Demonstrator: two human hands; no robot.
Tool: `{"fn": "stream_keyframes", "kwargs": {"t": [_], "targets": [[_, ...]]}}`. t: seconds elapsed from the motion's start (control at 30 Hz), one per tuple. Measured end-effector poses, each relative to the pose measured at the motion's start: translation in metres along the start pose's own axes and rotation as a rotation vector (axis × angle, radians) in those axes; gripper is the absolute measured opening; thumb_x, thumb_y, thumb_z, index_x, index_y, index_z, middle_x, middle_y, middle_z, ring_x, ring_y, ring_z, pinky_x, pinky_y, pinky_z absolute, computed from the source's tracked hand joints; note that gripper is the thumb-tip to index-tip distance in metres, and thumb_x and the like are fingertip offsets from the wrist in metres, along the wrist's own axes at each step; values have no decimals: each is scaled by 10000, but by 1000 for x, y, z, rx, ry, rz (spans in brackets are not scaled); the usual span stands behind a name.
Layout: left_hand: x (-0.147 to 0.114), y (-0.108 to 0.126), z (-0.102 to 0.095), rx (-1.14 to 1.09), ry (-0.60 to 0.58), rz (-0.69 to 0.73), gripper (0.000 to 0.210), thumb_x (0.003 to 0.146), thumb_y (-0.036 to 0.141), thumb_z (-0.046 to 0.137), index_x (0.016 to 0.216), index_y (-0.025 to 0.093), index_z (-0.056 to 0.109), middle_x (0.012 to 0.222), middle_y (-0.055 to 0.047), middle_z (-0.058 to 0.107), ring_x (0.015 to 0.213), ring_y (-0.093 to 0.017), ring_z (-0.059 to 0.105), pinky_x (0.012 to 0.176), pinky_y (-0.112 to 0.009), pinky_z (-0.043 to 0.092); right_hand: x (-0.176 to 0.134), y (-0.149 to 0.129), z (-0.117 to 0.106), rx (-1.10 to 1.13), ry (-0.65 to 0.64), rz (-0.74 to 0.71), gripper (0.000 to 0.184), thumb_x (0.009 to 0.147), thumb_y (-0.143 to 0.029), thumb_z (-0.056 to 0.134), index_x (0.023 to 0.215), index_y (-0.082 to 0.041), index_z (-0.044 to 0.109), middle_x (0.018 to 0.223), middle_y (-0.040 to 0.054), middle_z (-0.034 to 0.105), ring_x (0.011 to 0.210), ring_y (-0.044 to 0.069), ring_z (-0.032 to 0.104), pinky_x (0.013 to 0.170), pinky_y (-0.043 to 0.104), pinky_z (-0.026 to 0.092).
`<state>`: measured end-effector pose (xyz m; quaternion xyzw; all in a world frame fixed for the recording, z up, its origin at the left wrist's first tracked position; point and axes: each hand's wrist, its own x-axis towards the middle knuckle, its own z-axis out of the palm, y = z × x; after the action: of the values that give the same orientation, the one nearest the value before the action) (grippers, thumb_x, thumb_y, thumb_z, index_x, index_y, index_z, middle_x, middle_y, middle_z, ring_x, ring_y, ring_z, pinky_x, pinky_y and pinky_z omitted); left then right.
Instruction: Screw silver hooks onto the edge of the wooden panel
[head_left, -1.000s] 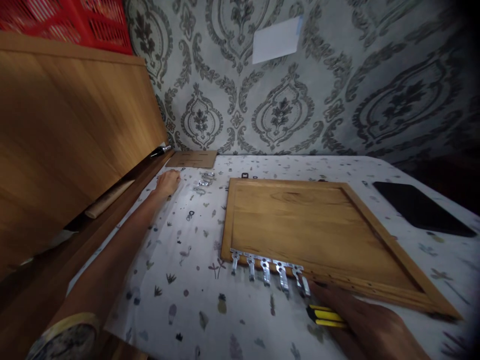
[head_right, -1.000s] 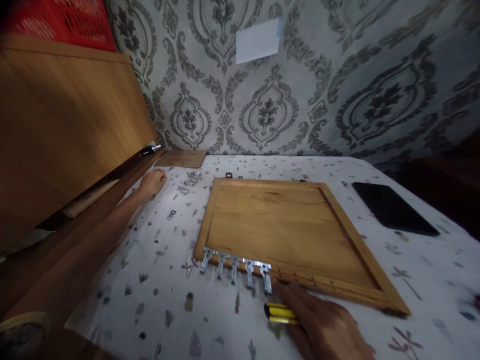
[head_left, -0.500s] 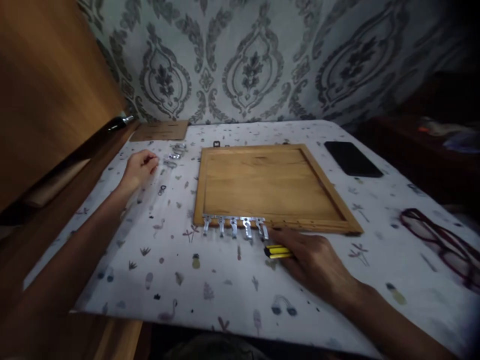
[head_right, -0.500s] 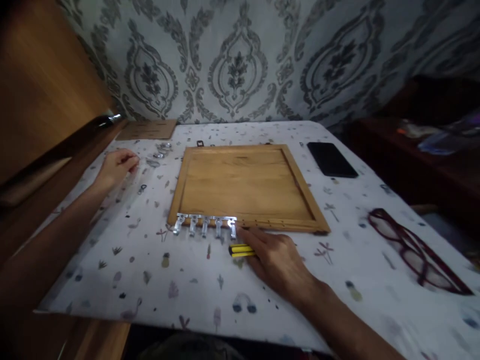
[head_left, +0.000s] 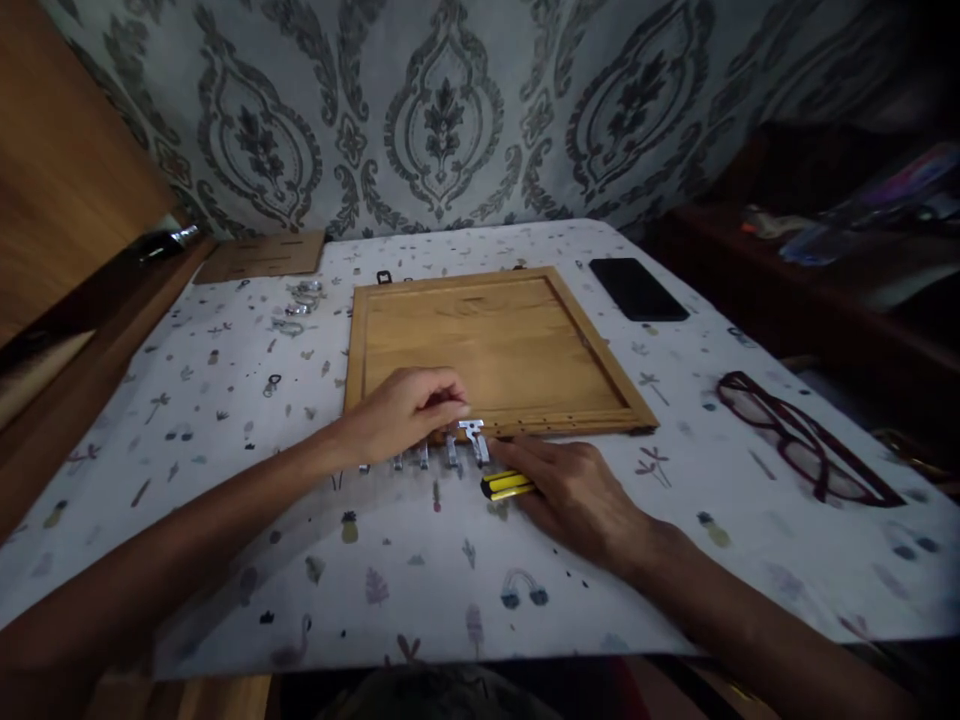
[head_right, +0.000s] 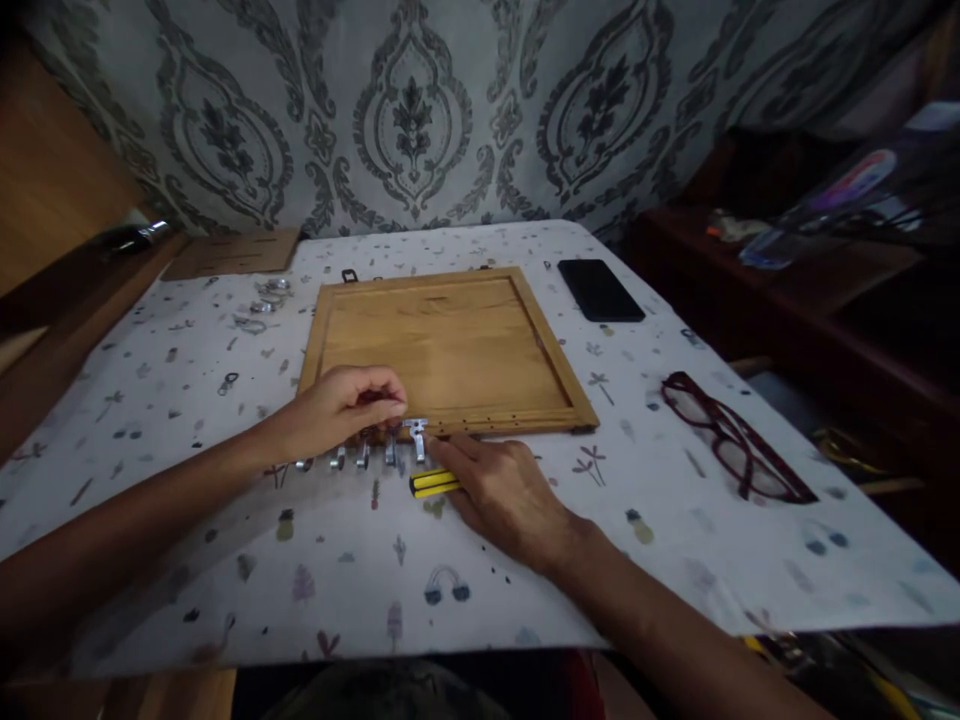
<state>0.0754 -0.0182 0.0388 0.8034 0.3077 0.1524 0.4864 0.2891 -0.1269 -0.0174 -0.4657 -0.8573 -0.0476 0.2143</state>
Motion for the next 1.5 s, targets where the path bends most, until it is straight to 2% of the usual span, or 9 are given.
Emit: {"fn": "stream_keyframes", "kwargs": {"t": [0.2, 0.47, 0.73, 0.93, 1.13, 1.5], "targets": [[17, -5, 6, 155, -45, 36, 118, 910, 162, 570, 800, 151, 610, 670, 42, 560, 619, -94, 473, 581, -220, 348, 1, -1, -1, 23, 24, -10, 435, 745, -25, 489, 1114, -155, 679, 841, 40, 773, 632, 162, 693, 560, 257, 463], [23, -8, 11, 197, -89, 7, 140, 901, 115, 602, 766, 146, 617, 678, 51, 558, 612, -84, 459, 591, -223, 332, 2, -1, -4, 39, 11, -13, 436, 769, -22, 478, 1143, -141, 668, 850, 49, 762, 633, 163, 673, 568, 269, 443], [23, -9, 12, 109, -98, -3, 140, 897, 115, 574, 764, 145, 607, 677, 47, 556, 619, -90, 471, 601, -218, 353, 2, -1, -2, 38, 0, -20, 392, 806, -52, 471, 1131, -130, 677, 861, 69, 759, 641, 173, 656, 556, 285, 430], [23, -8, 11, 102, -77, -46, 139, 901, 152, 577, 772, 148, 626, 677, 38, 574, 618, -95, 481, 593, -217, 361, 1, -1, -4, 61, -67, 15, 394, 800, -58, 478, 1130, -147, 675, 826, 54, 738, 651, 164, 640, 573, 274, 414], [23, -6, 10, 132, -65, -30, 120, 874, 135, 619, 757, 149, 641, 668, 42, 588, 603, -87, 477, 588, -218, 362, 1, 0, -3, 67, -31, 13, 388, 801, -50, 495, 1136, -140, 670, 854, 53, 750, 660, 168, 667, 579, 277, 434], [30, -3, 8, 37, -139, -121, 141, 816, 67, 591, 707, 147, 630, 594, 49, 586, 526, -72, 495, 532, -196, 364, -1, 0, -2, 54, -44, 14, 447, 786, -48, 511, 1194, -146, 664, 899, 60, 772, 689, 163, 688, 587, 258, 451]]}}
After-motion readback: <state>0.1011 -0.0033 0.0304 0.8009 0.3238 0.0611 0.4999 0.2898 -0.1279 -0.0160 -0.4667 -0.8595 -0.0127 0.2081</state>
